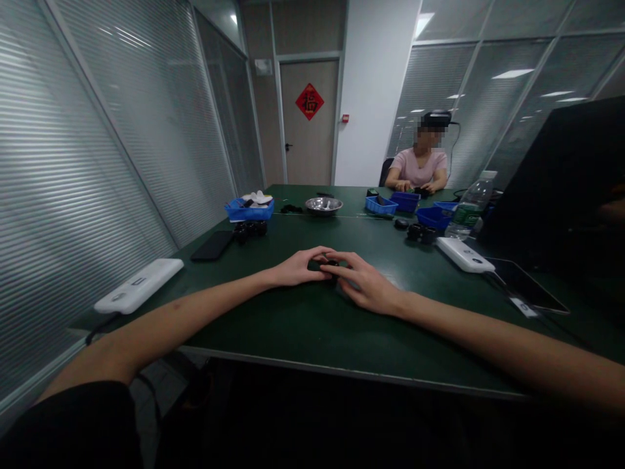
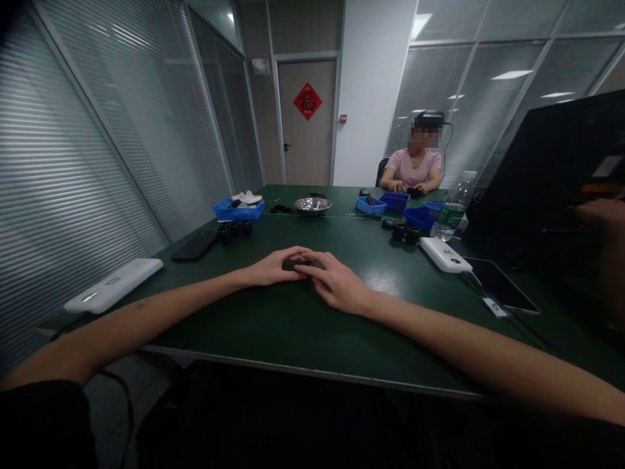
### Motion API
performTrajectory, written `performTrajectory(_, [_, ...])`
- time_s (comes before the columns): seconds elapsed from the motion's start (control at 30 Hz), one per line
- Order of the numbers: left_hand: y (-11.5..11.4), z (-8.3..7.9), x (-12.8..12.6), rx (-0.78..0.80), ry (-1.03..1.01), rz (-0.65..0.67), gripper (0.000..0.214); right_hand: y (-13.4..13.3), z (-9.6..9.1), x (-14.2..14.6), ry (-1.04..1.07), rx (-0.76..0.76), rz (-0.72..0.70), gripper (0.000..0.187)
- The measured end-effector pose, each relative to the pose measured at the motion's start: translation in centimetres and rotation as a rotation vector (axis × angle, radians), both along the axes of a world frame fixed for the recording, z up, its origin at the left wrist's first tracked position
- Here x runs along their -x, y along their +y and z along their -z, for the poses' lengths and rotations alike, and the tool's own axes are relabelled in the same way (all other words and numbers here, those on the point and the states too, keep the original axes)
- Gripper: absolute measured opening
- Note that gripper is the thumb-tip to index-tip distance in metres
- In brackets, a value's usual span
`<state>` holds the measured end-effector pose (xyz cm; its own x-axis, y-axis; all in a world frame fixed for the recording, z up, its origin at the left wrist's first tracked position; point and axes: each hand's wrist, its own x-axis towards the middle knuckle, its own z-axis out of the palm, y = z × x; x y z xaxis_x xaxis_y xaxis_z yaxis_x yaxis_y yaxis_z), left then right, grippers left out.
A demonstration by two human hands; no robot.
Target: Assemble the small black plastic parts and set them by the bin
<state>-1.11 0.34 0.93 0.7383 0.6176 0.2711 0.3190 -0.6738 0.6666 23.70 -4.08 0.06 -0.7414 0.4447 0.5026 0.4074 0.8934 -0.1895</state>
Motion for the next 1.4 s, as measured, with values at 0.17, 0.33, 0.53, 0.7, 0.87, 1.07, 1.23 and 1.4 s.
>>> performTrajectory(0.17, [3.1, -1.1, 3.1, -0.141, 0.171, -0.086, 0.051, -0.1, 0.0, -0.1, 0.018, 0.016, 0.065, 0.067])
performTrajectory(0.33, [6.8, -2.2, 8.8, -0.116, 0.44, -0.374, 0.057, -0.1, 0.0, 0.0, 0.015, 0.032, 0.071, 0.064])
performTrajectory(0.53, [8.8, -2.9, 13.1, -0.282, 0.671, -0.558, 0.058, -0.1, 0.0, 0.0, 0.009, 0.035, 0.062, 0.059])
performTrajectory(0.7, [10.0, -2.5, 15.2, -0.352, 0.752, -0.703, 0.053, 0.0, 0.1, 0.0, 0.019, 0.039, 0.07, 0.057])
performTrajectory(0.87, [10.9, -2.2, 16.9, -0.41, 0.751, -0.788, 0.054, 0.0, 0.1, 0.0, 0.014, 0.033, 0.054, 0.053])
performTrajectory(1.07, [11.3, -2.0, 17.8, -0.393, 0.769, -0.854, 0.054, 0.0, 0.1, -0.1, 0.014, 0.032, 0.05, 0.053])
performTrajectory(1.23, [10.9, -2.1, 17.6, -0.364, 0.778, -0.901, 0.052, 0.1, 0.2, -0.1, 0.015, 0.024, 0.047, 0.05])
performTrajectory(1.4, [10.2, -2.5, 16.6, -0.444, 0.748, -0.943, 0.057, 0.2, 0.6, 0.1, 0.03, -0.034, 0.071, 0.049])
